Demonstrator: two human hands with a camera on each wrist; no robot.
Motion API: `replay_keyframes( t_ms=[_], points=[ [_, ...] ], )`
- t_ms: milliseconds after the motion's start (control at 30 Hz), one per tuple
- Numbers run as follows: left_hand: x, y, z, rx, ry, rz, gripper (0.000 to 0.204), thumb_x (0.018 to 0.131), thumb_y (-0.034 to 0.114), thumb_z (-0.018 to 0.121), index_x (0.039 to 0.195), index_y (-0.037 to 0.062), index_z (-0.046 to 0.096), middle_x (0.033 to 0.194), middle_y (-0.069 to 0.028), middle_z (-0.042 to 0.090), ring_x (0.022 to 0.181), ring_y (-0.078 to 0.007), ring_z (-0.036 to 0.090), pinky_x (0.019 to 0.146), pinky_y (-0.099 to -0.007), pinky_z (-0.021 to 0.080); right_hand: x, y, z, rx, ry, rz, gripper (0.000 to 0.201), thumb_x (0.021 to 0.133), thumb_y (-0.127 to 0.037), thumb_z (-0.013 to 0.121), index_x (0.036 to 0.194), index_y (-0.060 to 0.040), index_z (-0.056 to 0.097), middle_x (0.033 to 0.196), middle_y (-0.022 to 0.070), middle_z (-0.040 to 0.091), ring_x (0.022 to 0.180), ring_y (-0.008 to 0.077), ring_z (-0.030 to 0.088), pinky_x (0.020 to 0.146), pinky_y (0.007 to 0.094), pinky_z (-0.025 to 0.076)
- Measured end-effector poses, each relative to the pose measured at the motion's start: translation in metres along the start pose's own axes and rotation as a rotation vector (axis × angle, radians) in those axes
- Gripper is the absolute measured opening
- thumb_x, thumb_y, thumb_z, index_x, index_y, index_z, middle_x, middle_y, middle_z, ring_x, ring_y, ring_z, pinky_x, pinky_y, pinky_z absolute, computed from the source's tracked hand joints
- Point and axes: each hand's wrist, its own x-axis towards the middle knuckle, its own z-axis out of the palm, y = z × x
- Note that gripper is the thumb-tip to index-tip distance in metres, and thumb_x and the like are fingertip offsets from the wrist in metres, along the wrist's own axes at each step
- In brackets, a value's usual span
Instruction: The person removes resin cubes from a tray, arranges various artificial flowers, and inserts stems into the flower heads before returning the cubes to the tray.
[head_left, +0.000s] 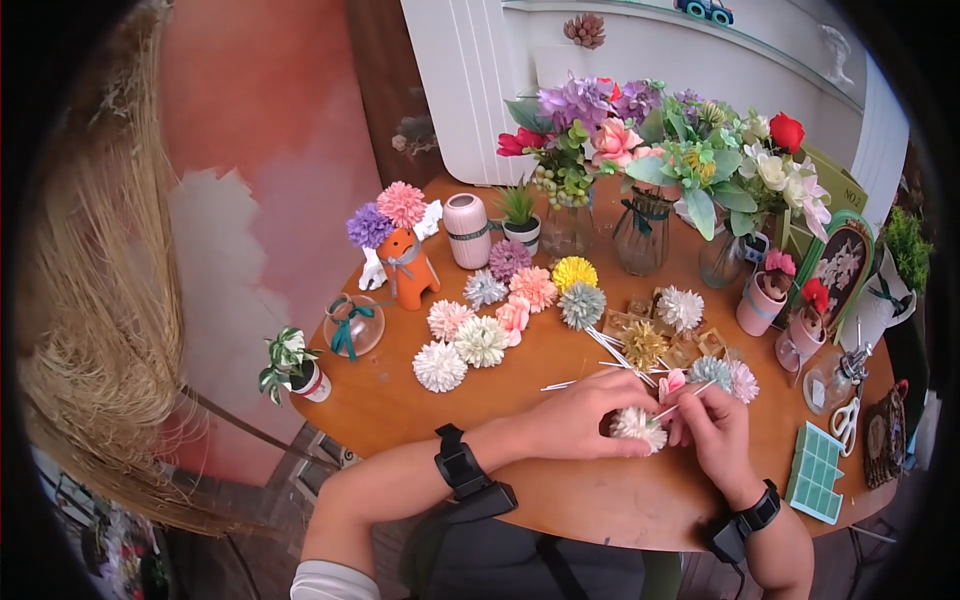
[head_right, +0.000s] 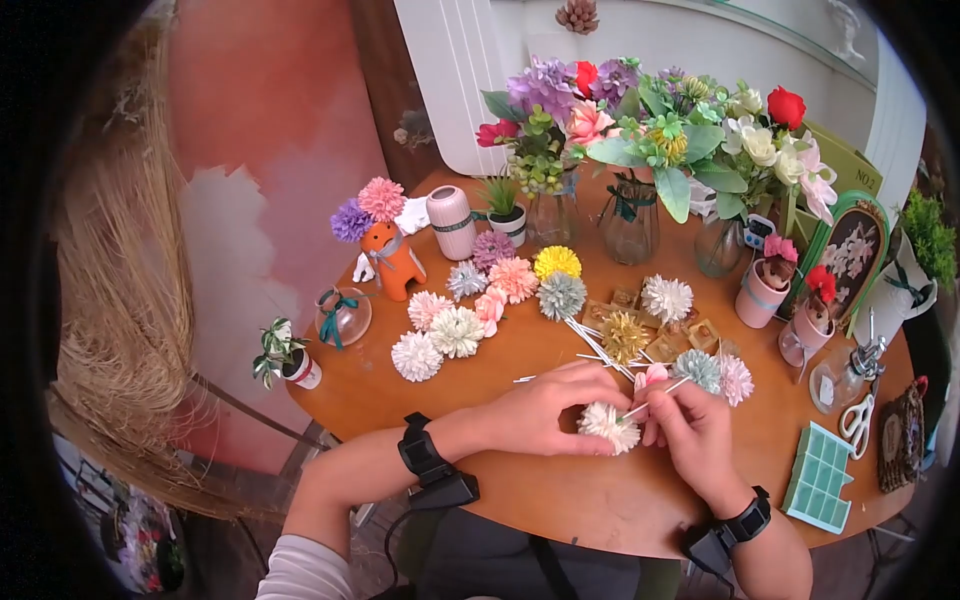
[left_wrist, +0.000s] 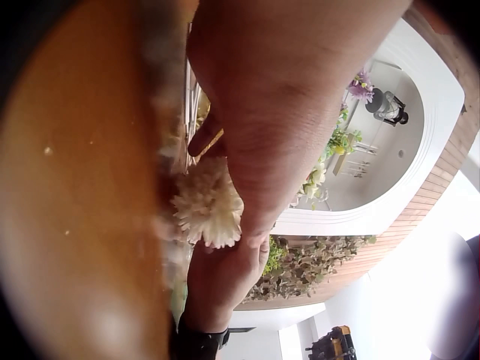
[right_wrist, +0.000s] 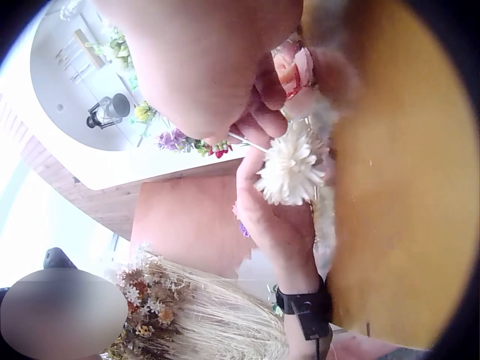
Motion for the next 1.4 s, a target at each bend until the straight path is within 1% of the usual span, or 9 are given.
replay_keyframes(
  t_ms=[133,267,400,500,600,733,833,933,1400],
  points=[
    [0.002,0.008,0.0,-0.035,0.051,0.053,0.039,0.084,0.018,0.077,0.116,0.0008,0.064,0.113,-0.0106,0.062,0.101,-0.0243,0.064,0.087,-0.0356,0.052,0.007,-0.006,-0.003,0.197,0.06,-0.024,0.015,0.103,-0.015,0.054,0.108,-0.0004,0.055,0.086,0.0085,0.069,0.057,0.0086,0.06,0.048,0.0196,0.044],
    [-0.002,0.001,-0.005,-0.181,-0.031,-0.09,0.042,0.08,0.019,0.081,0.115,0.0025,0.065,0.106,-0.0096,0.068,0.1,-0.0257,0.065,0.089,-0.0348,0.05,0.011,0.002,-0.008,0.213,0.051,0.028,0.017,0.104,-0.019,0.053,0.106,-0.0022,0.05,0.082,0.0091,0.069,0.054,0.008,0.058,0.046,0.0184,0.041],
    [-0.007,0.009,-0.023,-0.05,0.148,-0.181,0.033,0.087,0.019,0.076,0.111,-0.001,0.064,0.103,-0.0081,0.068,0.095,-0.0146,0.065,0.085,-0.0298,0.052,0.015,0.008,-0.006,0.164,0.073,-0.015,0.022,0.105,-0.024,0.05,0.105,-0.0025,0.051,0.075,0.0055,0.065,0.053,0.0069,0.055,0.047,0.0181,0.041],
    [-0.011,0.012,-0.04,-0.369,0.397,-0.334,0.031,0.095,0.019,0.068,0.118,-0.001,0.061,0.106,-0.0047,0.067,0.095,-0.0087,0.063,0.082,-0.0257,0.052,0.011,0.0,-0.004,0.105,0.026,0.007,0.022,0.105,-0.023,0.05,0.105,-0.0016,0.052,0.076,0.0048,0.063,0.056,0.0068,0.056,0.048,0.0184,0.041],
    [-0.028,0.03,-0.08,-0.196,0.57,-0.274,0.029,0.096,0.018,0.067,0.116,-0.0028,0.062,0.106,-0.0045,0.067,0.094,-0.0091,0.063,0.082,-0.0245,0.052,0.008,-0.002,0.001,0.119,-0.003,-0.042,0.021,0.105,-0.022,0.05,0.105,-0.0014,0.052,0.077,0.0045,0.062,0.059,0.007,0.056,0.049,0.0186,0.041],
    [-0.064,0.037,-0.167,0.205,0.805,-0.516,0.027,0.095,0.024,0.067,0.106,-0.0011,0.068,0.092,-0.0029,0.07,0.084,-0.0076,0.063,0.074,-0.0249,0.052,0.005,0.002,0.005,0.163,-0.011,-0.059,0.018,0.105,-0.019,0.05,0.104,-0.0014,0.053,0.078,0.0045,0.062,0.061,0.007,0.055,0.05,0.0193,0.042],
    [-0.097,0.037,-0.234,0.169,0.903,-0.702,0.037,0.095,0.038,0.065,0.103,0.002,0.07,0.09,-0.0017,0.07,0.075,-0.0087,0.062,0.066,-0.0236,0.049,0.004,0.004,0.006,0.106,-0.039,-0.063,0.017,0.104,-0.017,0.05,0.104,-0.0007,0.054,0.076,0.0036,0.061,0.059,0.0061,0.053,0.051,0.0198,0.041],
    [-0.132,0.025,-0.283,0.154,0.969,-0.899,0.04,0.093,0.041,0.066,0.107,0.004,0.068,0.095,-0.0034,0.069,0.078,-0.0116,0.062,0.072,-0.0266,0.05,0.002,0.001,0.007,0.074,-0.054,-0.039,0.017,0.104,-0.016,0.05,0.104,0.0003,0.055,0.074,0.0031,0.061,0.059,0.0054,0.052,0.051,0.0202,0.041],
    [-0.121,0.037,-0.269,0.193,1.066,-0.82,0.045,0.09,0.046,0.067,0.096,0.0012,0.07,0.089,-0.005,0.069,0.075,-0.0112,0.061,0.063,-0.0262,0.048,0.002,0.001,0.007,-0.002,-0.059,-0.069,0.016,0.103,-0.017,0.052,0.104,-0.0013,0.055,0.072,0.0016,0.061,0.057,0.0048,0.052,0.051,0.0206,0.041]
  ],
)
